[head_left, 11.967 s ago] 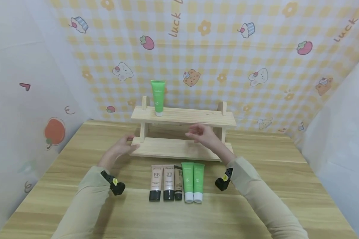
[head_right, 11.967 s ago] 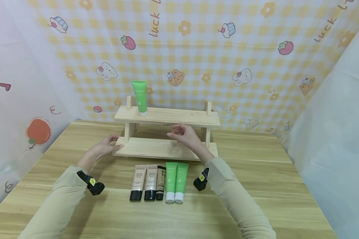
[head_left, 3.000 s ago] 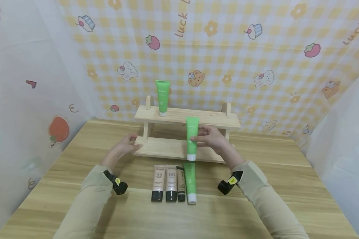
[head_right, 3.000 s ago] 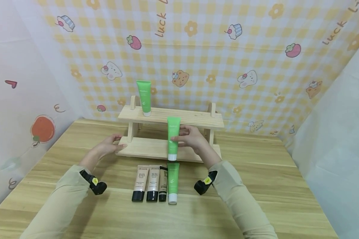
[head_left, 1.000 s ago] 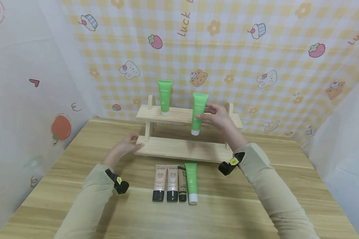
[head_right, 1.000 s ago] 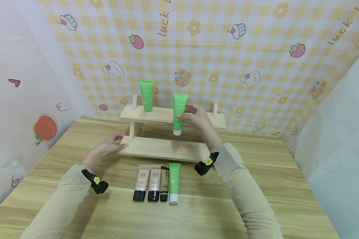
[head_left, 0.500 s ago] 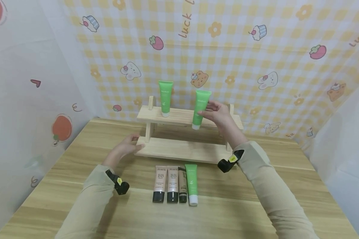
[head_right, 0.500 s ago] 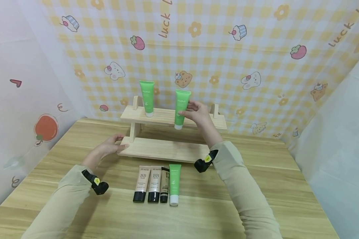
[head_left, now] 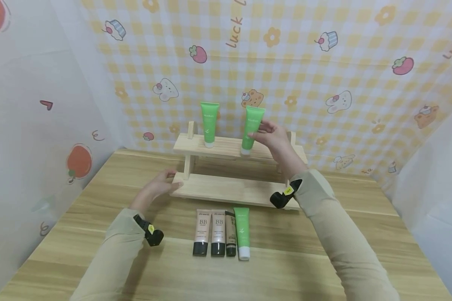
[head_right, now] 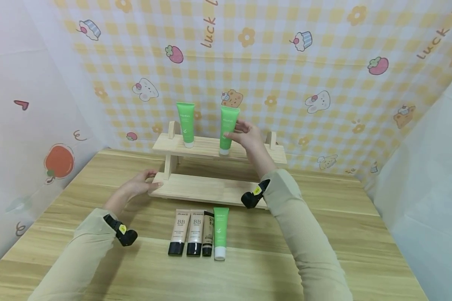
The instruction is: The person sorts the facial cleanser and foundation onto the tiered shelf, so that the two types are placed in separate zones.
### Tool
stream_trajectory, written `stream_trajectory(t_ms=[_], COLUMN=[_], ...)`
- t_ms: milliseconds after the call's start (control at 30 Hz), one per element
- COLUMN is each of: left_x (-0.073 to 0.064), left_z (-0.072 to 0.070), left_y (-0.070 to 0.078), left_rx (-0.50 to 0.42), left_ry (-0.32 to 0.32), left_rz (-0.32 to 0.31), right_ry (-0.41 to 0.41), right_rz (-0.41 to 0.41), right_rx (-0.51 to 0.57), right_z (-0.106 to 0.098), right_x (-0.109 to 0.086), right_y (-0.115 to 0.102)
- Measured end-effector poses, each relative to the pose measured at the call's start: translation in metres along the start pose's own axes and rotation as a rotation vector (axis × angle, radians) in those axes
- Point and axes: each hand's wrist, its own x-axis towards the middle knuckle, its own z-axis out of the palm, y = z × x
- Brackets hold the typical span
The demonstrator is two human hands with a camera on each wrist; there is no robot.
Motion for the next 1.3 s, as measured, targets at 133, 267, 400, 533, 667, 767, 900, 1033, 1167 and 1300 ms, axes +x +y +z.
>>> stream_trajectory(t_ms=[133, 267, 400, 533, 667, 767, 900, 1033, 1167, 1300], left_x=[0.001, 0.003, 0.003, 0.002, 0.002, 0.001, 0.001, 0.0, -0.001, -0.001], left_z=[0.001, 0.003, 0.003, 0.002, 0.002, 0.002, 0.002, 0.0, 0.0, -0.001], left_y=[-0.001, -0.002, -0.003, -0.002, 0.0, 0.0, 0.0, 0.0, 0.0, 0.0], left_rx=[0.002, -0.008, -0.019, -0.024, -0.033, -0.037, -0.033, -0.029, -0.034, -0.031], left_ry=[0.002, 0.007, 0.0, -0.009, -0.008, -0.002, 0.009, 0.012, 0.011, 0.008], left_rz=[0.002, 0.002, 0.001, 0.003, 0.006, 0.008, 0.015, 0.018, 0.014, 0.009], right_ry=[-0.004, -0.004, 0.0, 0.01, 0.005, 0.002, 0.003, 0.002, -0.006, -0.019], right_rz=[-0.023, -0.031, -0.025, -0.02, -0.006, -0.002, -0.011, -0.022, -0.031, -0.043], right_rx=[-0.005, -0.018, -0.022, -0.031, -0.032, -0.038, -0.048, -0.044, -0.055, -0.058], right_z=[0.001, 0.002, 0.001, -0.001, -0.002, -0.002, -0.001, 0.0, 0.001, 0.001], right_x=[0.004, 0.009, 0.014, 0.018, 0.022, 0.023, 0.024, 0.024, 0.024, 0.025], right_y=[0.001, 0.003, 0.006, 0.01, 0.014, 0.017, 0.019, 0.02, 0.023, 0.025])
